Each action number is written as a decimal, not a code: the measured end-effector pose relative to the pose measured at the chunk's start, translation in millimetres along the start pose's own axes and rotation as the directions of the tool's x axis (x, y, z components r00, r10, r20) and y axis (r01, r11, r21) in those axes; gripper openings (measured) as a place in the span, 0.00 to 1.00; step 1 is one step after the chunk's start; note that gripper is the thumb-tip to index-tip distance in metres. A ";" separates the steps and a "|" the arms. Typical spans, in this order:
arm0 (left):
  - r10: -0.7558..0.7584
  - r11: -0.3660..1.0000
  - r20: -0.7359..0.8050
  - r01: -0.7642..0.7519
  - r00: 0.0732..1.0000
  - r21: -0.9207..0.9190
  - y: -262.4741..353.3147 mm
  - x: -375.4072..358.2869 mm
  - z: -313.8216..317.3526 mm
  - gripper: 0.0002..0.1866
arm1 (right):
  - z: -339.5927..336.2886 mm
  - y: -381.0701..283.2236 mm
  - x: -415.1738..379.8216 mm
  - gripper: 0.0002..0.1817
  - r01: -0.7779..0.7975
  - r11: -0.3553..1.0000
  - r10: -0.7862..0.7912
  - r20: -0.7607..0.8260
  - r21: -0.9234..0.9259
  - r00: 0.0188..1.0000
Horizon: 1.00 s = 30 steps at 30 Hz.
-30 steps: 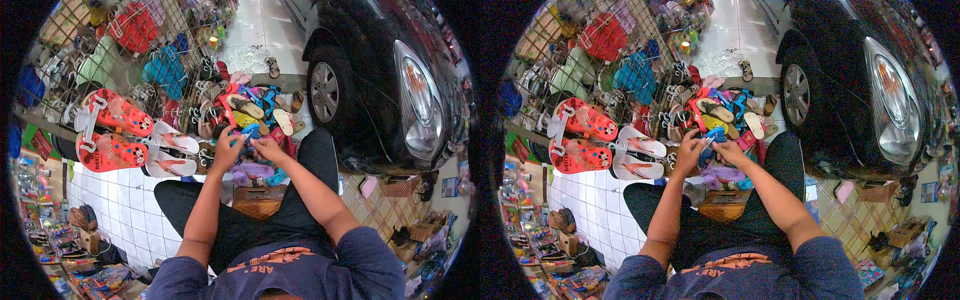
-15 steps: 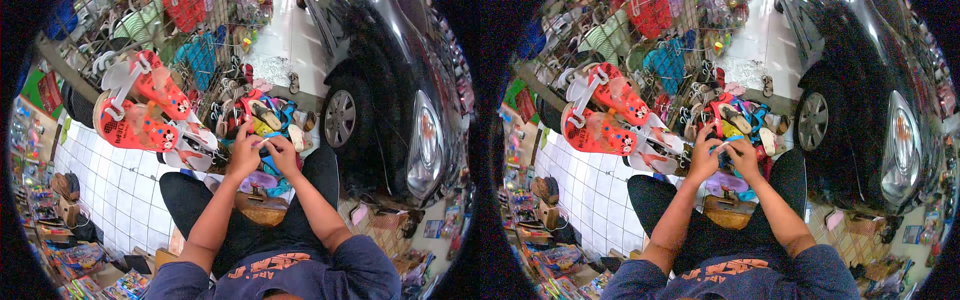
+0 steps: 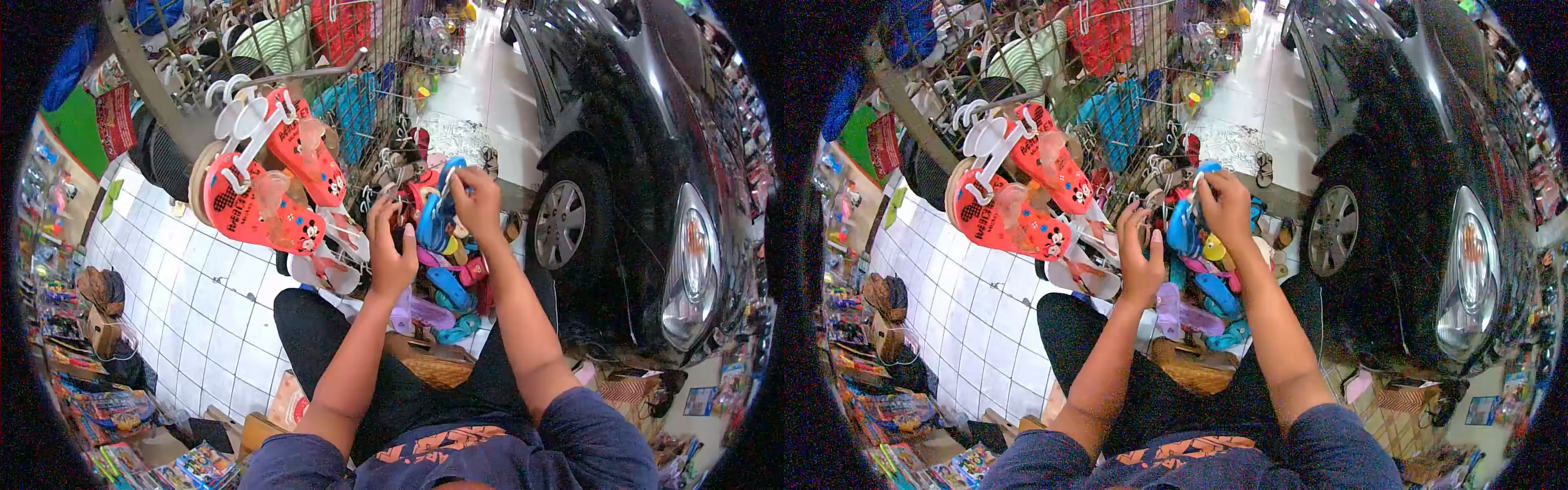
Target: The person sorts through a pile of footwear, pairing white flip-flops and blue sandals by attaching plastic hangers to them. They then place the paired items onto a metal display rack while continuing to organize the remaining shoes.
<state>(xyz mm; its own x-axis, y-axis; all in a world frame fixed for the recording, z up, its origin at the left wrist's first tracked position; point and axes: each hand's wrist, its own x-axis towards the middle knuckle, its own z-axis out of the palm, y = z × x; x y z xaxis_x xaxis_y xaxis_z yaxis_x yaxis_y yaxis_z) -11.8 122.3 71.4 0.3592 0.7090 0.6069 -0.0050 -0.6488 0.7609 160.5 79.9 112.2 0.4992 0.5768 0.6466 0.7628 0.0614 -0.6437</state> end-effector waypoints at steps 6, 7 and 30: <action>-0.035 0.999 -0.070 0.035 0.997 0.003 -6.6 -3.0 4.5 0.26 | 13.7 -10.2 45.6 0.09 0.082 0.997 -0.080 -0.058 0.018 0.995; -0.066 0.997 -0.077 0.062 0.995 -0.054 -8.8 -3.8 5.8 0.26 | 15.8 -11.4 49.4 0.09 0.081 0.997 -0.080 -0.054 0.020 0.995; -0.213 0.964 0.054 0.219 0.976 -0.153 -34.8 -13.5 20.4 0.31 | 71.2 35.7 68.5 0.11 -0.281 0.926 0.236 0.196 0.251 0.952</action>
<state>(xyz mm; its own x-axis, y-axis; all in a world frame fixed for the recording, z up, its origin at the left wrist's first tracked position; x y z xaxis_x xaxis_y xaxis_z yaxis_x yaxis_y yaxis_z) 2.6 129.6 32.0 0.4022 0.8148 0.4176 -0.0688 -0.4280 0.9012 192.6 179.6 104.4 0.5743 0.7233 0.3834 0.4629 0.0992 -0.8808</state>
